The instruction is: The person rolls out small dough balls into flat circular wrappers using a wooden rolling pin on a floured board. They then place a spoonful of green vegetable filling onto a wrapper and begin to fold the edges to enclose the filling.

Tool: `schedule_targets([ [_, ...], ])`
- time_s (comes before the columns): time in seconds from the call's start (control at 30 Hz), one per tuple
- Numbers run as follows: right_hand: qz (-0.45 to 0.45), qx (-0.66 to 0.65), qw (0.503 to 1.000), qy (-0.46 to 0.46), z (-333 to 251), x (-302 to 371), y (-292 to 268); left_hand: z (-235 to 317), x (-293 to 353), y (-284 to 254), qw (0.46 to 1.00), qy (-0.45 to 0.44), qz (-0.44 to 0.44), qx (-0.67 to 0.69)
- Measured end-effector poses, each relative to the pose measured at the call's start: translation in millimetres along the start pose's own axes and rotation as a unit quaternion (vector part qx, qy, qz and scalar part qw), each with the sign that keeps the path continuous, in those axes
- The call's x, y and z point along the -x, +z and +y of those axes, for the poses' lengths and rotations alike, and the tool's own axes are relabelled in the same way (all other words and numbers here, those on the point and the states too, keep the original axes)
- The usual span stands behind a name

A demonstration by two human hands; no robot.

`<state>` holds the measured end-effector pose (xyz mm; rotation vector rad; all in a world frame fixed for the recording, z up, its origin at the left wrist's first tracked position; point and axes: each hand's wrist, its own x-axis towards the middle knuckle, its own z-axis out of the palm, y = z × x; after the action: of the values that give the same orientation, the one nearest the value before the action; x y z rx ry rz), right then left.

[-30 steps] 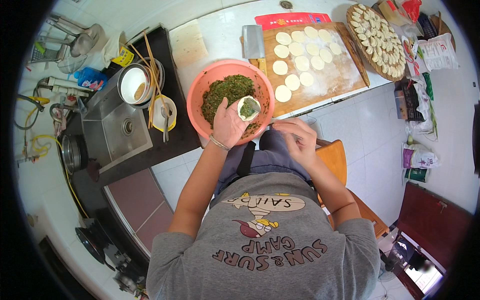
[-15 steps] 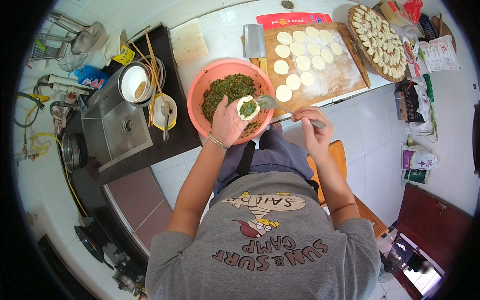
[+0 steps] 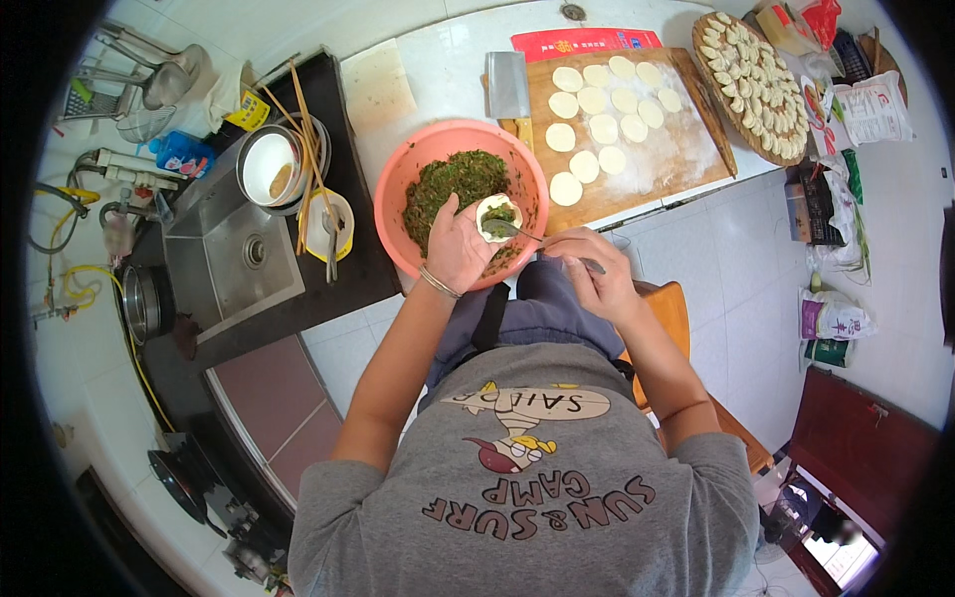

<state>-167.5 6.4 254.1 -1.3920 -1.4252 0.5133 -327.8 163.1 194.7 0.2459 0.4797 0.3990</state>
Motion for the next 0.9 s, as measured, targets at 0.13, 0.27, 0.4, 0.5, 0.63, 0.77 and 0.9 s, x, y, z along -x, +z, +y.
schedule_targets([
  [0.13,0.071,-0.022,0.997,0.023,-1,-2,-2,1,0,-3,1.0,0.007,0.006,0.017],
  [0.27,0.117,-0.085,0.986,0.088,13,-3,0,2,0,-4,1.0,0.007,0.003,0.008],
  [0.4,0.2,-0.2,0.945,0.162,31,1,-1,2,2,-11,1.0,0.014,0.022,0.006],
  [0.5,0.227,-0.213,0.92,0.237,61,6,8,4,2,-31,1.0,0.013,0.008,0.01],
  [0.63,0.181,-0.19,0.906,0.333,115,21,48,8,5,-39,1.0,0.013,0.016,0.012],
  [0.77,0.167,-0.188,0.907,0.339,155,34,75,5,7,-34,0.999,0.011,0.035,-0.007],
  [0.9,0.155,-0.117,0.911,0.363,151,37,65,3,8,-20,1.0,0.014,0.014,-0.019],
])
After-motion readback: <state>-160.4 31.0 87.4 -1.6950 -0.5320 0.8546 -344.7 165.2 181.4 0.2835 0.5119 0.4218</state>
